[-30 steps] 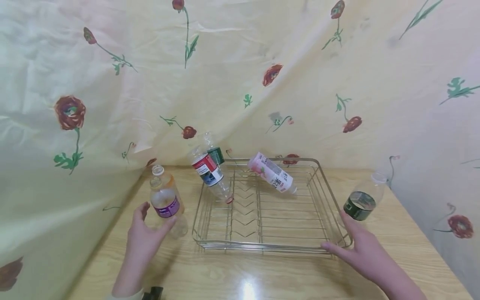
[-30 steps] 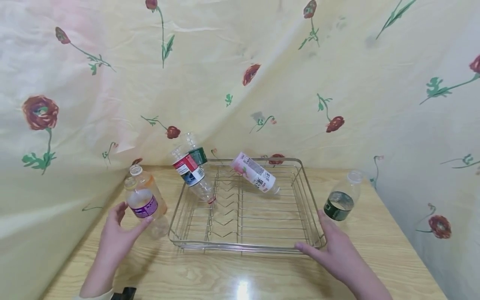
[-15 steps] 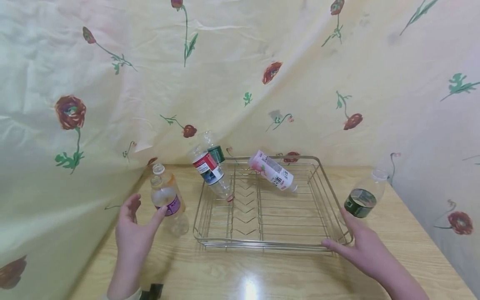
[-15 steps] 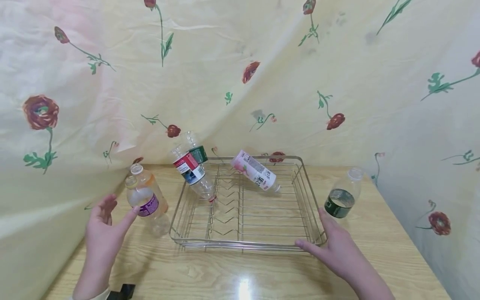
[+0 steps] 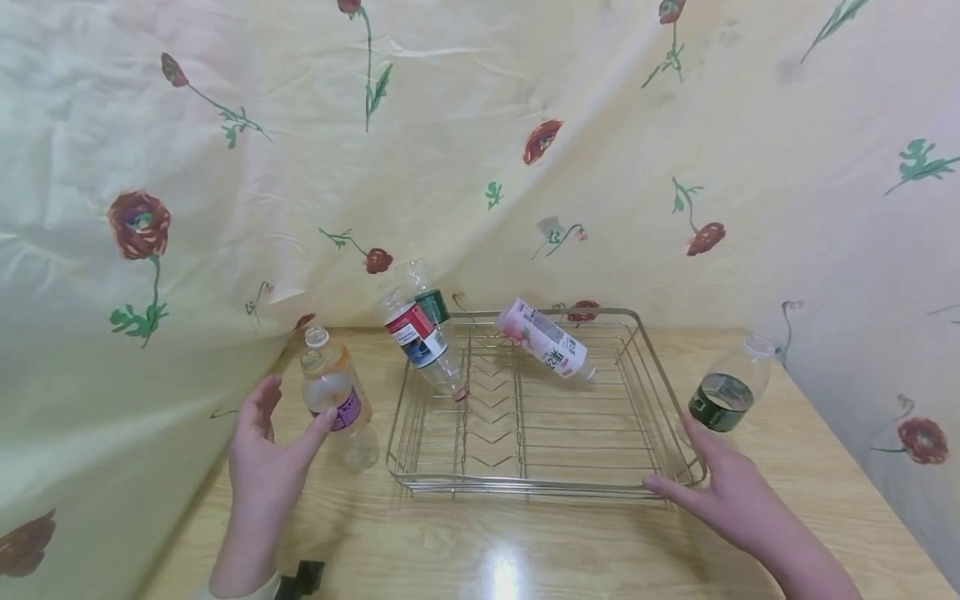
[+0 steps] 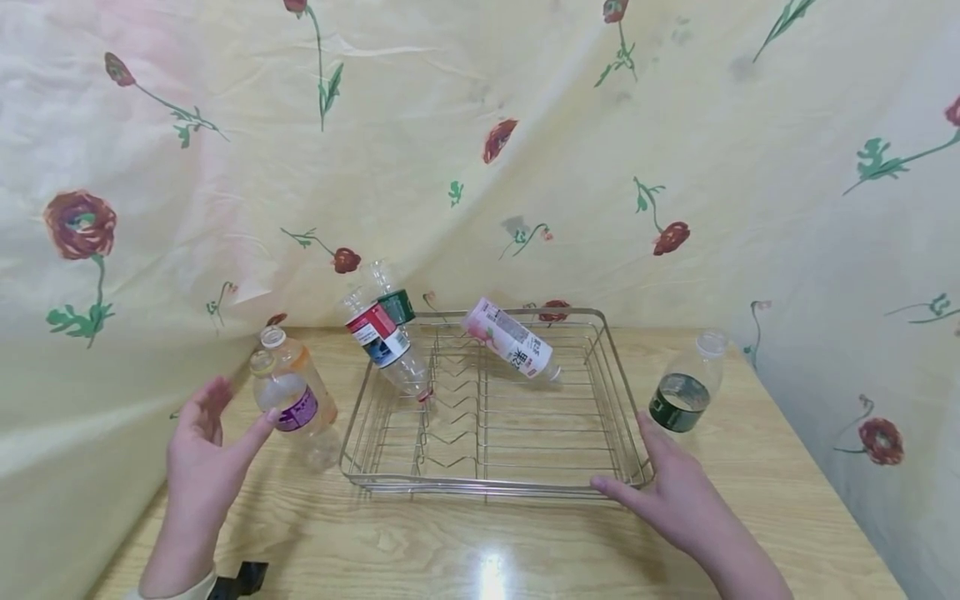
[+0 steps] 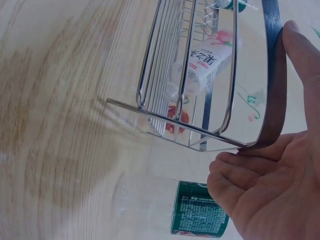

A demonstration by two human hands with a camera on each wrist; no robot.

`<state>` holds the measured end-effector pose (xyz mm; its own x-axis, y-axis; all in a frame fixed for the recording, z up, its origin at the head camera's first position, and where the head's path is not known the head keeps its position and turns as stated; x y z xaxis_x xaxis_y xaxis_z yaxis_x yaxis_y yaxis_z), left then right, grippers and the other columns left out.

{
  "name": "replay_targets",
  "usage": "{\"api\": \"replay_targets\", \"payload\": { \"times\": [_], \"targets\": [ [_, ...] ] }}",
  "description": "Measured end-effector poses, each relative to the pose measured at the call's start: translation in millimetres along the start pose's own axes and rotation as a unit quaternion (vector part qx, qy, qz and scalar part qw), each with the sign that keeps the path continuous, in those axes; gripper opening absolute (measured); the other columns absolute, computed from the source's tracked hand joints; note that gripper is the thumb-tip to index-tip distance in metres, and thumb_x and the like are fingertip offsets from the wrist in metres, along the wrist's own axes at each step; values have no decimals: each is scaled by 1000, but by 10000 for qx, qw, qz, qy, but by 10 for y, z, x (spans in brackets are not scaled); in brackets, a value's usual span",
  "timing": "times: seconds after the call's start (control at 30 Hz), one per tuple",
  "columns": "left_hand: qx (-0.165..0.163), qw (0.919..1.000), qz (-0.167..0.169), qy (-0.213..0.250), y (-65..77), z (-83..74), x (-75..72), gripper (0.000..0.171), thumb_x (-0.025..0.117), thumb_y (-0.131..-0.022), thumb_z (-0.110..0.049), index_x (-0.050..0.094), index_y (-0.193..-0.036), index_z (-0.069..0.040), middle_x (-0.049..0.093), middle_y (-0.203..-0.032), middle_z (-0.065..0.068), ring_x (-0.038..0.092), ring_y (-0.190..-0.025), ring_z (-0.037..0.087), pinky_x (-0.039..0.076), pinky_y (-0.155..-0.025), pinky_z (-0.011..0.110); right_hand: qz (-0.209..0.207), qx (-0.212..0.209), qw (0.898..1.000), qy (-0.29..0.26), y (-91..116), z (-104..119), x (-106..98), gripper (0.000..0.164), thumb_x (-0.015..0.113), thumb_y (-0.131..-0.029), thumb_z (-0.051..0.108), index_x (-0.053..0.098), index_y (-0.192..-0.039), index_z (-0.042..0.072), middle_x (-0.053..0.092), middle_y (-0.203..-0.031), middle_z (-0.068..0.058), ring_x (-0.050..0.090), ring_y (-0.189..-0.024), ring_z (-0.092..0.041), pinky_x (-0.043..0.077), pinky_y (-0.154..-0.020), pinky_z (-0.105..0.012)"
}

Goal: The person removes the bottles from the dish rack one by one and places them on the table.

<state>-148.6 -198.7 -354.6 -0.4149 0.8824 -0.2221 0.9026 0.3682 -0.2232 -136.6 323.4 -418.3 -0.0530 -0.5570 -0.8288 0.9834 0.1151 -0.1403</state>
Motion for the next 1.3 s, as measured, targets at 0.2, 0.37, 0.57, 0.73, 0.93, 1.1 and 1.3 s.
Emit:
{"api": "replay_targets", "payload": {
  "times": [0.2,0.37,0.57,0.73,0.93,1.1,1.3],
  "targets": [
    [60,10000,-3,-80,18,-89,1,90,85,-87,-20,31,-158,-10,31,-162,5,17,-150,17,9,-121,33,-39,-21,10000,17,0,-1,-14,112,80,-85,50,18,-157,-9,29,-151,-41,32,-132,-63,33,-99,-76],
    [-103,9997,0,-205,41,-141,-3,93,86,-85,-25,30,-160,-19,27,-164,-3,10,-150,13,7,-122,35,-40,-40,10000,-4,3,13,-21,113,79,-85,52,17,-158,-9,29,-152,-41,32,-132,-63,32,-100,-76],
    [-112,9997,-63,-187,92,-252,-2,90,88,-84,-23,36,-157,-26,31,-161,-8,12,-150,9,11,-121,31,-14,-13,10000,3,-1,12,-12,113,79,-86,52,17,-157,-9,29,-152,-41,32,-133,-63,32,-100,-76],
    [147,9998,-39,-128,138,-368,22,86,89,-82,-20,42,-154,-26,37,-158,-5,20,-149,11,17,-120,29,3,8,10000,-1,-2,12,-13,113,79,-86,52,17,-158,-8,29,-152,-41,32,-133,-63,32,-100,-76],
    [369,9992,-83,-148,183,-460,71,87,92,-78,-24,45,-152,-23,41,-156,-4,24,-148,12,18,-121,33,1,29,10000,10,0,14,-19,114,79,-85,53,17,-158,-8,29,-152,-41,32,-133,-63,32,-100,-76],
    [562,9983,-73,-114,203,-479,123,84,90,-80,-14,46,-152,-21,40,-156,-4,24,-148,13,18,-121,37,33,78,9999,73,-1,6,-10,114,79,-85,54,16,-158,-7,29,-152,-41,32,-132,-63,32,-100,-76],
    [760,9967,63,-263,228,-504,199,84,89,-80,-10,46,-152,-18,42,-155,-5,28,-146,13,22,-120,38,83,123,9999,73,3,-13,7,114,78,-85,55,16,-158,-7,29,-152,-41,31,-133,-63,32,-100,-76]
  ]
}}
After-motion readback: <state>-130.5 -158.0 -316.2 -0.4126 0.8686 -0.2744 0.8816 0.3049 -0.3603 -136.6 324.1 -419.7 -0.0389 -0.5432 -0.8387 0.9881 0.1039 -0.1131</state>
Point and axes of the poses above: each hand's wrist, its own y-axis away from the middle knuckle, its own x-axis out of the palm, z = x × y, the point moved 5 cm from there along -y, towards the middle knuckle
